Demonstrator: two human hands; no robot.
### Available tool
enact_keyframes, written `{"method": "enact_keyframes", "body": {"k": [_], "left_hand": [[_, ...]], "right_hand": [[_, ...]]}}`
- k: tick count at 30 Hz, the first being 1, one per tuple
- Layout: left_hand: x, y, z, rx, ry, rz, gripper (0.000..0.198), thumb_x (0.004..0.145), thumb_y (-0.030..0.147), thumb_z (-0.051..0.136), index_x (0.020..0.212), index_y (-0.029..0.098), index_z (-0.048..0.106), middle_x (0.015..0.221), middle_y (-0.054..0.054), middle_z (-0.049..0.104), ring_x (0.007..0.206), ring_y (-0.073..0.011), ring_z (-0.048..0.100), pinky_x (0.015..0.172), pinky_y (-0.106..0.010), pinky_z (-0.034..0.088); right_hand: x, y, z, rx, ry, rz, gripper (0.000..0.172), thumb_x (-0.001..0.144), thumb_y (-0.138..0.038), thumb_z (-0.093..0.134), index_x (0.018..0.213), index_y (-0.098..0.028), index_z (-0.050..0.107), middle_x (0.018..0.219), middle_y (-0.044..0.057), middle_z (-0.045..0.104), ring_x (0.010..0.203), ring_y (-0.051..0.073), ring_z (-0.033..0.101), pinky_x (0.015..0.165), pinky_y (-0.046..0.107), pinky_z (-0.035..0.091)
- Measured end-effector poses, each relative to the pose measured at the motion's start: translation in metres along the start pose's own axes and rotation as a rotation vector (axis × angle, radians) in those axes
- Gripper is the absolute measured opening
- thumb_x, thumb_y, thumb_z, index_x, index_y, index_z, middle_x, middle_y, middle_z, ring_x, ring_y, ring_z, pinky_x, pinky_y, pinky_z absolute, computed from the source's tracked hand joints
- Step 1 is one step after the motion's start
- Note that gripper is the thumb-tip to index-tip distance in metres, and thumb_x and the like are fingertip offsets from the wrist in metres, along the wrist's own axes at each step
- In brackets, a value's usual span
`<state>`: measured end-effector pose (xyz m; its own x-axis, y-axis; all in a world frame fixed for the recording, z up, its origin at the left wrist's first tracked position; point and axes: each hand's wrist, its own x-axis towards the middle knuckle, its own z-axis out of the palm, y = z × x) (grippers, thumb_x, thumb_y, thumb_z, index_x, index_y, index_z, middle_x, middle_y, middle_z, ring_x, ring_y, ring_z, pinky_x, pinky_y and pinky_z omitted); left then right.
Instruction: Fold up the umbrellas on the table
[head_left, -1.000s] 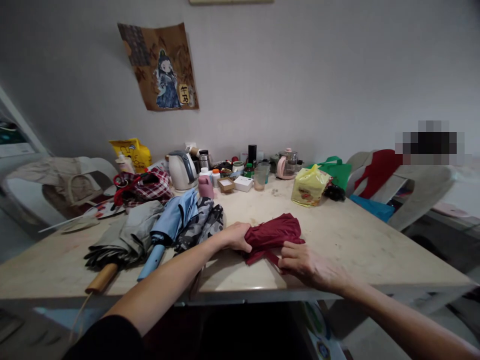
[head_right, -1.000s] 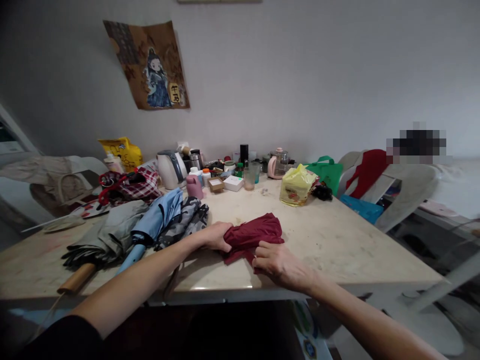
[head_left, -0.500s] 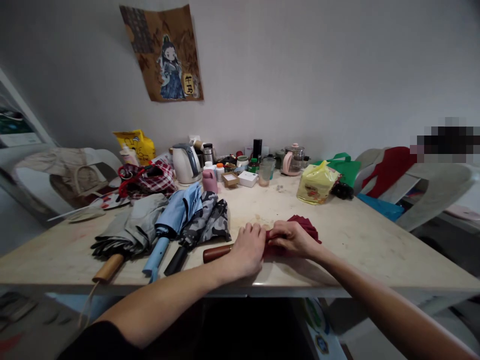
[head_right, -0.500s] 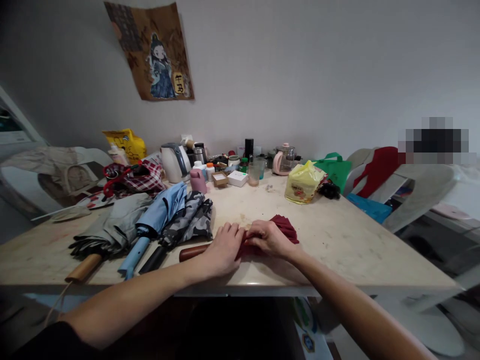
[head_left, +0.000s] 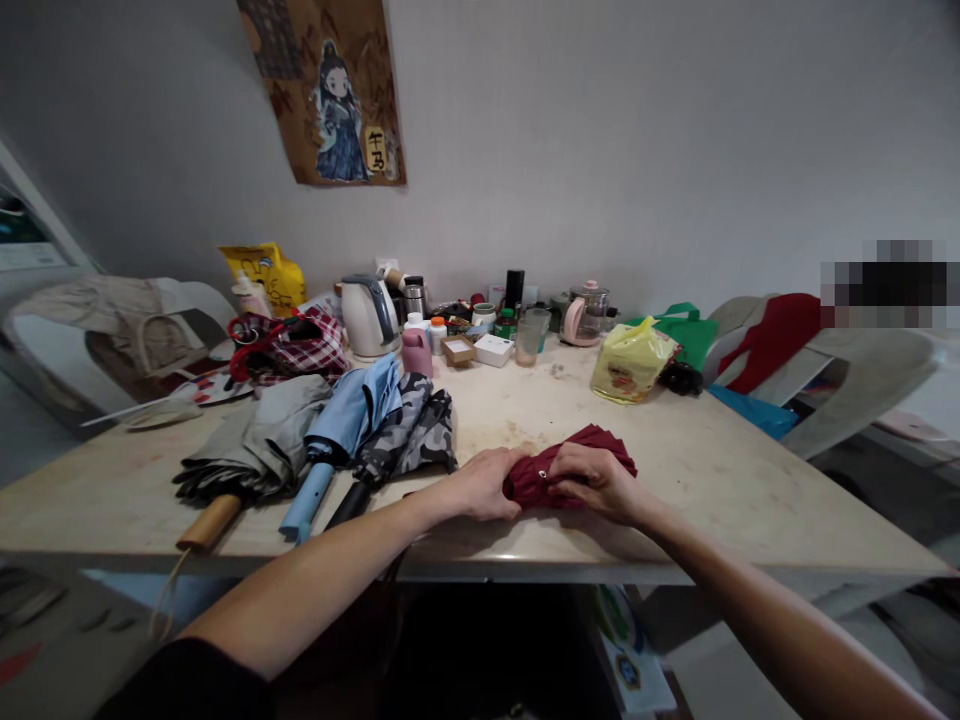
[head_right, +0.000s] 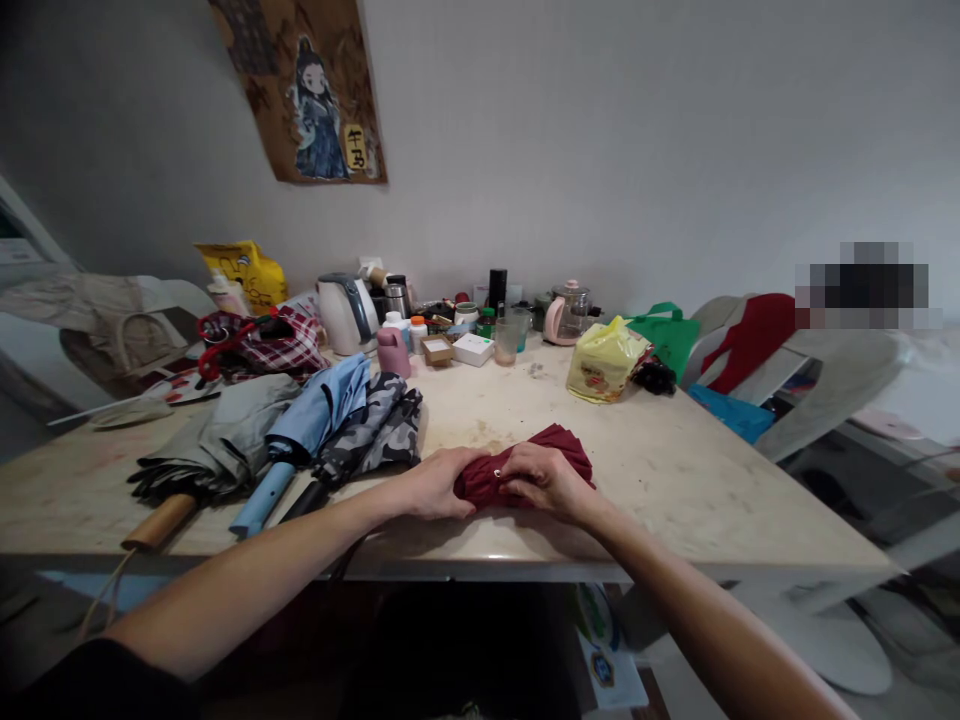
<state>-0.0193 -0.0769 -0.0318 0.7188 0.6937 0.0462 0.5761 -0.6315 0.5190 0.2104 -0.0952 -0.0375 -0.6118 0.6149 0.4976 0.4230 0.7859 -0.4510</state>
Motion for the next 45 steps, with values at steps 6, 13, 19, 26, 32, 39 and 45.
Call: {"method": "enact_keyframes", "body": {"k": [6,13,19,26,32,39,45], "left_hand": [[-0.003,0.0,0.005,0.077,0.029,0.005,0.06,0.07,0.028,0.066,0.128,0.022,0.051,0.117,-0.01,0.063,0.107,-0.0276,0.061,0.092,-0.035,0.046],[-0.004,0.001,0.008,0.092,0.033,-0.021,0.067,0.071,0.029,0.066,0.135,0.023,0.047,0.119,-0.011,0.06,0.109,-0.028,0.059,0.095,-0.036,0.046],[-0.007,0.004,0.006,0.097,0.02,-0.009,0.069,0.072,0.026,0.064,0.139,0.021,0.046,0.123,-0.011,0.059,0.113,-0.0273,0.057,0.099,-0.036,0.045],[-0.008,0.007,0.007,0.131,0.019,-0.012,0.067,0.072,0.025,0.063,0.137,0.019,0.047,0.126,-0.012,0.057,0.118,-0.0273,0.054,0.101,-0.036,0.044],[-0.011,0.011,0.007,0.136,0.021,-0.017,0.065,0.073,0.022,0.061,0.137,0.019,0.047,0.127,-0.012,0.056,0.117,-0.027,0.054,0.104,-0.038,0.042],[-0.01,0.005,0.01,0.147,0.027,0.013,0.06,0.076,0.024,0.061,0.135,0.02,0.047,0.124,-0.012,0.056,0.115,-0.0261,0.054,0.103,-0.038,0.043],[-0.006,0.002,0.011,0.202,0.007,0.014,0.065,0.077,0.025,0.06,0.139,0.017,0.042,0.126,-0.015,0.055,0.116,-0.0291,0.053,0.102,-0.041,0.043]], "right_hand": [[-0.001,-0.001,0.001,-0.087,0.013,0.03,0.021,0.094,-0.031,0.056,0.084,-0.018,0.069,0.078,0.007,0.07,0.074,0.016,0.064,0.07,0.028,0.052],[0.003,-0.011,0.0,-0.073,0.005,0.057,0.016,0.093,-0.021,0.054,0.085,-0.017,0.067,0.082,0.007,0.068,0.076,0.017,0.064,0.07,0.028,0.051],[0.006,-0.011,0.008,-0.042,0.03,0.236,0.011,0.082,-0.01,0.059,0.08,-0.017,0.067,0.082,0.006,0.07,0.077,0.017,0.065,0.072,0.028,0.05],[0.02,-0.016,0.0,-0.02,-0.068,0.501,0.005,0.073,-0.013,0.064,0.074,-0.015,0.068,0.072,0.004,0.071,0.068,0.017,0.063,0.066,0.026,0.048],[0.031,-0.017,-0.005,-0.046,-0.211,0.549,0.009,0.069,-0.012,0.063,0.072,-0.014,0.071,0.065,0.0,0.068,0.063,0.014,0.057,0.061,0.023,0.042],[0.041,-0.018,-0.009,-0.029,-0.263,0.629,0.005,0.066,-0.013,0.064,0.065,-0.015,0.068,0.057,-0.003,0.061,0.059,0.012,0.051,0.056,0.022,0.037],[0.049,-0.021,-0.01,-0.17,-0.333,0.641,0.006,0.067,-0.011,0.068,0.065,-0.016,0.066,0.058,-0.002,0.061,0.063,0.014,0.055,0.057,0.023,0.036]]}}
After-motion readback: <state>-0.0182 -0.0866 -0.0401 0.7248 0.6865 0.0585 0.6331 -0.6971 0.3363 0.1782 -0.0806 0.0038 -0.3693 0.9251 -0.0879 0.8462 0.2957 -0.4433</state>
